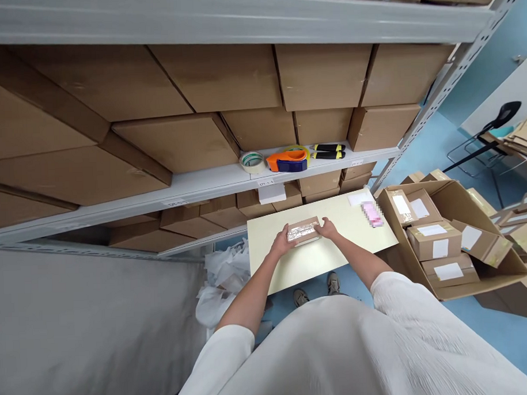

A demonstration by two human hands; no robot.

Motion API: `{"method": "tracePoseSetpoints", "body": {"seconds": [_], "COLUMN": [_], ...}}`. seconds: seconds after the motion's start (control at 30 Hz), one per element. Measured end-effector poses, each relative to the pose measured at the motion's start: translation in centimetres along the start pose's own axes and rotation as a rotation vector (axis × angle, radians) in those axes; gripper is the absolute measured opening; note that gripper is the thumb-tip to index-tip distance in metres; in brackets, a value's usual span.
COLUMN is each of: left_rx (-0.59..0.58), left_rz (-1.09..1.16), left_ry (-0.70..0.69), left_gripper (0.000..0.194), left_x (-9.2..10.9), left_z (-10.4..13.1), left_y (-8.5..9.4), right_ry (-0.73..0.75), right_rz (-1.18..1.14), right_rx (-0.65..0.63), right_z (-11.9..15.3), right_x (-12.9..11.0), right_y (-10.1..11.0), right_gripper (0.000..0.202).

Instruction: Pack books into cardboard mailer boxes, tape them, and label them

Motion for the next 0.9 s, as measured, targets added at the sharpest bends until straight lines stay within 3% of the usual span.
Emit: {"method": "tracePoseSetpoints", "body": {"seconds": [0.1, 0.27, 0.33, 0.53, 0.77, 0.9], "left_rx": [0.004, 0.155, 0.201, 0.191, 0.167, 0.262], "left_rz": [0.012, -0.020, -0.029, -0.004, -0.040, -0.137], "left_ry": [0.036, 0.071, 0.095, 0.094, 0.125, 0.052], "left_gripper": [0.114, 0.058, 0.047, 0.049, 0.069, 0.071], "left_x": [0.7, 1.4, 1.6, 1.6, 0.5, 0.8], "left_z": [0.7, 2.4, 2.9, 3.6, 3.9, 3.7], "left_y": [0.0, 0.4, 0.8, 1.2, 0.8, 1.2], "right_ry": [-0.032, 0.094, 0.131, 0.116, 0.106, 0.094], "right_rz": [-0.007, 0.076, 0.081, 0.108, 0.094, 0.056], "right_rx": [-0.051, -0.027, -0.010, -0.045, -0.086, -0.053], "right_z": [-0.2, 0.6, 1.1, 1.9, 2.7, 3.3], "right_x": [-0.1, -0.8, -1.0, -1.1, -0.3, 1.6], "right_y": [-0.9, -0.8, -0.6, -0.2, -1.1, -0.5], "right_gripper": [0.059, 0.051, 0.050, 0.044, 0.045, 0.042]}}
Point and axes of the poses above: each hand's wrist, its own z-axis away from the middle knuckle, its own y-axis out of the back of the hand, x = y × z, the point moved 1 cm from there along -z, towards the middle knuckle
